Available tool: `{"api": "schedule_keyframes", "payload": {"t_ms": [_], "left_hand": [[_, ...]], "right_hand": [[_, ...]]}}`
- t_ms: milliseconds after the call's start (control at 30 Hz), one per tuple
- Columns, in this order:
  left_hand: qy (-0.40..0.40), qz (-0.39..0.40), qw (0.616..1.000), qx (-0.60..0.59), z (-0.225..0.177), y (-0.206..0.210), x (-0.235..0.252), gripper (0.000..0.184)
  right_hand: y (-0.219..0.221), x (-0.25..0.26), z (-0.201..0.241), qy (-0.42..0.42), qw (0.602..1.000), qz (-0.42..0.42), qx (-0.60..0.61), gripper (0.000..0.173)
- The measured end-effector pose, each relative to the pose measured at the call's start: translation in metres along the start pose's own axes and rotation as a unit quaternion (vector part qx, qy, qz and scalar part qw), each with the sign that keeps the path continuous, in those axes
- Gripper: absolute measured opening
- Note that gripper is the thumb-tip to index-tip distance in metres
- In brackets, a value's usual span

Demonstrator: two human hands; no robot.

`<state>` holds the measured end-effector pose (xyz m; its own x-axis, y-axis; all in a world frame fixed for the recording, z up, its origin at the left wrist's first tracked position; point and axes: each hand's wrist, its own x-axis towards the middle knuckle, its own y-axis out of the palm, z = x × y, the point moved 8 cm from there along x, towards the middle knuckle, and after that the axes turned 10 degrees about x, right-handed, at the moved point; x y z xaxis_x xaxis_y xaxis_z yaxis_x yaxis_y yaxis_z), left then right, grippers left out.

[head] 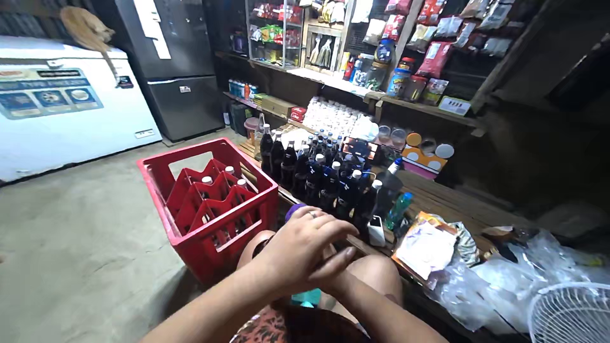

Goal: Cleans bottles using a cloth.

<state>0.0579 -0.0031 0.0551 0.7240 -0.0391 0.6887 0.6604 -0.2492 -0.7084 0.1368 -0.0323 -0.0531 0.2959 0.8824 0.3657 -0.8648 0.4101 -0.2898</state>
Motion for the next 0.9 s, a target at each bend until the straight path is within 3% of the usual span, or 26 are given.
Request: {"api": "schedule_keyframes", "payload": {"t_ms": [33,100,167,333,467,900], "left_hand": [[0.000,-0.004,1.000,0.009,0.005,0.008,-0.003,0.037],[0.005,-0.027,1.000,-0.005,0.016,0.022,-0.009,0.027],[-0.006,-0.043,0.997,-0.064,0.023,0.029,-0.014,0.024],[-0.015,-0.080,0.992,-0.099,0.027,0.035,-0.018,0.021],[-0.006,-0.088,0.991,-0.100,0.026,0.036,-0.020,0.020],[0.002,-0.106,0.989,-0.099,0.025,0.035,-0.027,0.019]], "right_hand": [[0.000,-0.002,-0.001,-0.026,1.000,0.003,0.000,0.046],[0.001,-0.008,-0.011,-0.164,0.985,-0.028,-0.036,0.049],[0.001,-0.011,-0.009,-0.222,0.970,-0.040,-0.085,0.046],[0.002,-0.009,-0.015,-0.192,0.976,-0.034,-0.097,0.057],[0.003,-0.009,-0.016,-0.223,0.970,-0.037,-0.088,0.057],[0.004,-0.008,-0.018,-0.184,0.982,-0.025,-0.045,0.068]]}}
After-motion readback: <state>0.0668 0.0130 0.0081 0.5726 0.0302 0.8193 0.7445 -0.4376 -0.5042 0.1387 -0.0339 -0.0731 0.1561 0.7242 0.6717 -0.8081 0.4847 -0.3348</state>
